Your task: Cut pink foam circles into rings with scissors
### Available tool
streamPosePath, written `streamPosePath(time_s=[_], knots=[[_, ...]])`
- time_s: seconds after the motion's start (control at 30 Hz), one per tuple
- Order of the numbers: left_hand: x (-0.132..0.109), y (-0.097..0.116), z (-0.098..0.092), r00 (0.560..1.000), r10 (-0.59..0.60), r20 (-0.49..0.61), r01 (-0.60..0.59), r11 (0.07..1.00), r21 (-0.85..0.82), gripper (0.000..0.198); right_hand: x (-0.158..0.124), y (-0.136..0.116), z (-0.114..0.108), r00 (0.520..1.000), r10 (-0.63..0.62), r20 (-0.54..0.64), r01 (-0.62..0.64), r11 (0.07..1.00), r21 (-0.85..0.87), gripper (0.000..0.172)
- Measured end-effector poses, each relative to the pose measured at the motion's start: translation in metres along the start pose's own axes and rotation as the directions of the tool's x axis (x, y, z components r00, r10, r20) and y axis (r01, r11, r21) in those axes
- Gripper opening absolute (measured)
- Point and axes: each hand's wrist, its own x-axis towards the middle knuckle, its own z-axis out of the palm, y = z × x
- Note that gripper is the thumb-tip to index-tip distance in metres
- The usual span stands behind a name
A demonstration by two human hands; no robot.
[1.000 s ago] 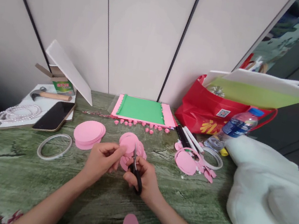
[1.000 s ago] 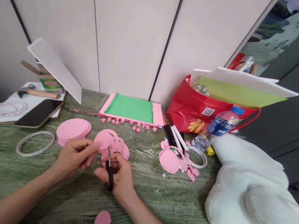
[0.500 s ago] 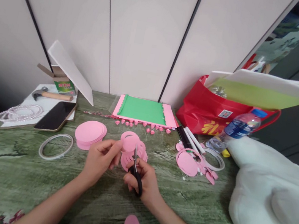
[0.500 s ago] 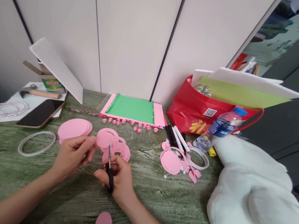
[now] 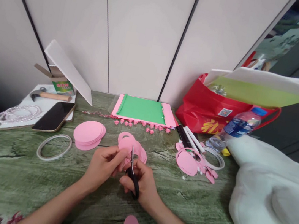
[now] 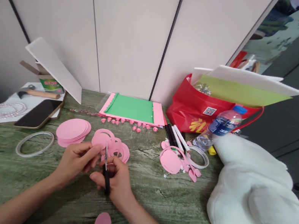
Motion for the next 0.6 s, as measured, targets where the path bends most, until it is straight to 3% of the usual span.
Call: streamPosePath(time_s=[0.2,0.6], knots=[[-0.0022,0.0018,0.0027,0.998,0.021,0.061,-0.024,0.999,0.046,0.038,0.0034,-0.0036,-0.0025,0.992,-0.121,0.023,0.12,0.991,0.059,0.038],[-0.001,0.0066,0.0026,0.999,0.017,0.031,-0.019,0.998,0.066,0.04,0.003,-0.0044,-0.0033,0.996,-0.089,0.009,0.089,0.996,0.023,0.044]])
